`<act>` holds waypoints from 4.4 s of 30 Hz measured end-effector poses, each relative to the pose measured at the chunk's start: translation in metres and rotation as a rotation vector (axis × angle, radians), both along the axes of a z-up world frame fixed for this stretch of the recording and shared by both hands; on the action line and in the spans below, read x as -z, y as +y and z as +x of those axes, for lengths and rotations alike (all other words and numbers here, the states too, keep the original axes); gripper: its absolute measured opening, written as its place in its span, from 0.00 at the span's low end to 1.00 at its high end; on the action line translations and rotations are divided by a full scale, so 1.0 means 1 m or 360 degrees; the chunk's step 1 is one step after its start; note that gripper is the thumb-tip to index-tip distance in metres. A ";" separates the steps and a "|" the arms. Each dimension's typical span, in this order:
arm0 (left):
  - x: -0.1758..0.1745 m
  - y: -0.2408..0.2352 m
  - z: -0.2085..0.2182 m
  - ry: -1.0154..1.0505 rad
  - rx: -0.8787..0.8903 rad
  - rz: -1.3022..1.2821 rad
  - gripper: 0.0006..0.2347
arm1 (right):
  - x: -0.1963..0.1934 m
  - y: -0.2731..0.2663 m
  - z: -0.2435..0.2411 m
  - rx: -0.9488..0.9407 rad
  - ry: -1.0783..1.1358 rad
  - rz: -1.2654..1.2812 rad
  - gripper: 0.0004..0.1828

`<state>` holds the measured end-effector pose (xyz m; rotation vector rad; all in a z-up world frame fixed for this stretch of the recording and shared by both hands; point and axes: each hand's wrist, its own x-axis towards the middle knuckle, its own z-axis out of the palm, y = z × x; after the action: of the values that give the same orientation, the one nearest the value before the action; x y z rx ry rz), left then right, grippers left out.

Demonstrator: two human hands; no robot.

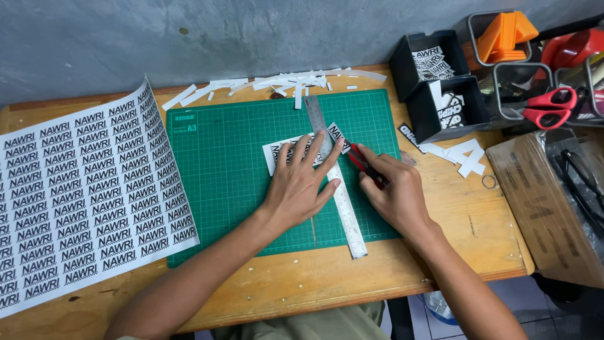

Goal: The person uses a metal ruler and a red utility knife to cut a sheet of white stickers with black text on a green cutting mat. They repeatedly align the ruler, cut along its edge, and separate the cut sticker pieces.

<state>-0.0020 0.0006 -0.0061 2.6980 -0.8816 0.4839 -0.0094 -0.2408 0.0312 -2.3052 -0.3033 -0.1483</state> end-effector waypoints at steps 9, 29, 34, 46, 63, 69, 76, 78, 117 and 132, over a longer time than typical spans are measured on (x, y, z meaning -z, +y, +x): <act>-0.003 0.000 0.000 0.0059 0.0001 0.0061 0.29 | -0.009 -0.001 -0.007 0.0029 -0.0004 0.0052 0.27; -0.059 -0.080 0.062 0.0050 0.0022 0.0021 0.46 | -0.051 -0.057 0.028 0.0395 -0.0261 0.0138 0.29; -0.047 -0.126 0.105 0.0112 -0.0006 0.0023 0.44 | -0.044 -0.094 0.060 0.0552 -0.0283 0.0060 0.29; -0.022 -0.150 0.158 0.0405 -0.0034 0.0101 0.38 | -0.038 -0.121 0.094 0.0492 -0.0157 -0.0085 0.27; -0.034 -0.020 0.008 0.0080 -0.0032 0.0088 0.31 | -0.086 0.000 0.024 0.0009 0.0169 0.0219 0.29; -0.008 0.014 -0.010 0.0225 -0.0125 -0.0056 0.29 | -0.035 0.016 0.032 -0.0144 0.0267 0.0178 0.34; -0.010 0.021 -0.008 0.0285 -0.0075 -0.0241 0.29 | -0.010 0.011 0.032 -0.0147 0.0175 0.0090 0.33; -0.010 0.021 -0.010 0.0224 -0.0084 -0.0257 0.28 | -0.008 0.010 0.030 -0.0165 0.0085 0.0018 0.32; -0.020 0.013 -0.012 0.0200 -0.0087 -0.0204 0.33 | -0.003 0.012 0.031 -0.0074 0.0128 -0.0214 0.28; -0.021 0.017 -0.026 0.0200 0.0072 -0.0222 0.30 | -0.011 0.013 0.029 -0.0064 0.0100 -0.0194 0.28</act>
<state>-0.0277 0.0179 0.0146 2.5450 -0.8401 0.3479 0.0194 -0.2282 0.0419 -2.4173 -0.3346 -0.0376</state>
